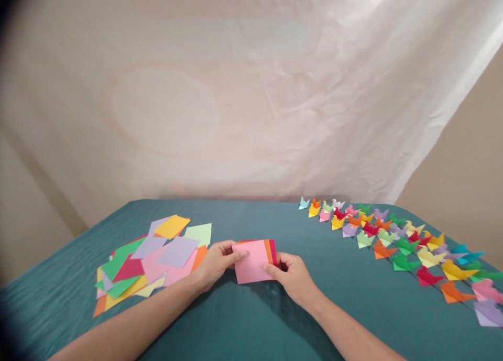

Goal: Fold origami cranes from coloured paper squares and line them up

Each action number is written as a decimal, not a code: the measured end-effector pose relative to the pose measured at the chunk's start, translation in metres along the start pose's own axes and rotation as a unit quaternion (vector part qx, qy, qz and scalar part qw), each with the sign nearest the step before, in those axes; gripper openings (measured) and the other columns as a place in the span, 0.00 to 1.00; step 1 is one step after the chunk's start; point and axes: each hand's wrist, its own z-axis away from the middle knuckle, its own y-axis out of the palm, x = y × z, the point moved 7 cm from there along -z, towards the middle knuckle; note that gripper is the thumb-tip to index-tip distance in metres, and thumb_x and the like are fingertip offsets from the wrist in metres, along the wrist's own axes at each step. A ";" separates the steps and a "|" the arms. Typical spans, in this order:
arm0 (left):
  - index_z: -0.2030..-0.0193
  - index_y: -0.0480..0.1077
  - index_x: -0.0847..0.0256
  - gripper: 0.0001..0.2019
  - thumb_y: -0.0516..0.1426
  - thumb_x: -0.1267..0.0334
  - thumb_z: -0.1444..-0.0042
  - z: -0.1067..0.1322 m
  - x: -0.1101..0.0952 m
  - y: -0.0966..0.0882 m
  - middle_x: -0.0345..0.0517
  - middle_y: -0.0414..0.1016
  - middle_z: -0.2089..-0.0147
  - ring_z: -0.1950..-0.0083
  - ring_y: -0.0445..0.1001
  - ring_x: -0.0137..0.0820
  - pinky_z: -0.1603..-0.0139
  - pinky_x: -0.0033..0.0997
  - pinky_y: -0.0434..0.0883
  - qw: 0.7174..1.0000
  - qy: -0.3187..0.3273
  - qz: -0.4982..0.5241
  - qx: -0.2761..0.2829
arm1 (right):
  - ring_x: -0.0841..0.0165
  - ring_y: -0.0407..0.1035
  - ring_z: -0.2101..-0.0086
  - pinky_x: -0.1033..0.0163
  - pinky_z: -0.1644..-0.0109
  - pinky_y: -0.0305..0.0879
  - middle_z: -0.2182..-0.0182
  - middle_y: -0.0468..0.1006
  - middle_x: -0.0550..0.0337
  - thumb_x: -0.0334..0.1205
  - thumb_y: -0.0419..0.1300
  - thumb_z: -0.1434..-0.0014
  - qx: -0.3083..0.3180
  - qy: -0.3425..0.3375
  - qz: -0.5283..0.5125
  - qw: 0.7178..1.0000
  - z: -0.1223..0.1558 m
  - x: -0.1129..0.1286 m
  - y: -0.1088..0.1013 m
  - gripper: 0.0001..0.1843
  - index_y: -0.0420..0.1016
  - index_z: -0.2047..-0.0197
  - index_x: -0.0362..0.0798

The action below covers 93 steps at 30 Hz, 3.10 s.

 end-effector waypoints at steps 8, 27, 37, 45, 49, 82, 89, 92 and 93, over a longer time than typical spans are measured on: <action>0.73 0.72 0.63 0.15 0.63 0.52 0.57 0.000 0.002 -0.001 0.41 0.72 0.74 0.73 0.68 0.28 0.70 0.26 0.65 1.000 -0.003 0.000 0.010 | 0.67 0.66 0.72 0.64 0.67 0.62 0.73 0.75 0.60 0.52 0.61 0.50 -0.005 0.011 -0.017 1.000 0.000 0.001 -0.001 0.19 0.74 0.71 0.42; 0.72 0.74 0.64 0.18 0.65 0.50 0.61 0.000 0.001 -0.001 0.45 0.75 0.72 0.71 0.71 0.31 0.69 0.27 0.66 1.000 -0.006 -0.006 0.009 | 0.67 0.67 0.70 0.65 0.67 0.63 0.71 0.74 0.59 0.55 0.56 0.45 -0.061 -0.001 -0.023 0.998 0.000 -0.001 -0.008 0.20 0.71 0.65 0.45; 0.68 0.76 0.64 0.17 0.63 0.50 0.57 0.002 0.001 0.003 0.44 0.75 0.71 0.71 0.70 0.29 0.69 0.26 0.65 0.999 0.004 -0.004 0.035 | 0.67 0.65 0.71 0.65 0.68 0.62 0.73 0.74 0.60 0.56 0.54 0.44 -0.054 -0.009 0.029 0.998 0.000 0.000 -0.007 0.22 0.74 0.69 0.44; 0.71 0.74 0.67 0.16 0.63 0.53 0.55 0.002 -0.003 0.004 0.39 0.71 0.76 0.76 0.63 0.23 0.73 0.22 0.59 0.999 0.022 -0.003 0.037 | 0.67 0.65 0.69 0.64 0.65 0.62 0.70 0.72 0.60 0.52 0.57 0.45 -0.125 -0.038 -0.040 0.991 0.001 0.003 -0.017 0.16 0.69 0.64 0.47; 0.70 0.73 0.67 0.15 0.62 0.54 0.54 0.002 -0.002 0.005 0.40 0.71 0.75 0.75 0.64 0.23 0.72 0.22 0.60 0.999 0.020 0.005 0.042 | 0.69 0.62 0.72 0.65 0.67 0.60 0.73 0.67 0.62 0.49 0.59 0.46 -0.185 -0.061 -0.022 0.981 0.003 0.005 -0.029 0.13 0.66 0.68 0.47; 0.66 0.75 0.67 0.20 0.60 0.48 0.53 0.003 -0.002 0.004 0.44 0.75 0.70 0.70 0.68 0.29 0.68 0.25 0.63 0.998 0.016 -0.052 0.031 | 0.71 0.57 0.74 0.65 0.69 0.53 0.76 0.61 0.64 0.51 0.57 0.44 -0.120 -0.066 0.104 0.985 0.001 0.004 -0.022 0.18 0.69 0.78 0.46; 0.65 0.76 0.67 0.21 0.61 0.48 0.54 0.003 -0.002 0.003 0.46 0.75 0.70 0.70 0.68 0.29 0.69 0.26 0.64 0.999 0.012 -0.035 0.025 | 0.72 0.56 0.75 0.66 0.71 0.52 0.77 0.60 0.65 0.53 0.60 0.48 -0.146 -0.048 0.087 0.984 -0.001 -0.003 -0.025 0.19 0.66 0.80 0.46; 0.65 0.75 0.67 0.19 0.61 0.50 0.54 0.001 -0.001 0.001 0.45 0.74 0.71 0.71 0.67 0.28 0.70 0.25 0.63 0.999 0.012 -0.023 0.018 | 0.72 0.55 0.75 0.66 0.72 0.52 0.77 0.61 0.65 0.53 0.59 0.47 -0.148 -0.047 0.073 0.985 0.000 -0.001 -0.026 0.19 0.67 0.79 0.46; 0.65 0.75 0.67 0.19 0.61 0.50 0.53 0.001 0.000 0.000 0.45 0.74 0.71 0.72 0.66 0.27 0.71 0.24 0.62 1.000 0.012 -0.020 0.015 | 0.72 0.56 0.75 0.66 0.72 0.53 0.77 0.61 0.65 0.52 0.58 0.46 -0.149 -0.047 0.069 0.985 0.000 0.000 -0.026 0.19 0.67 0.78 0.46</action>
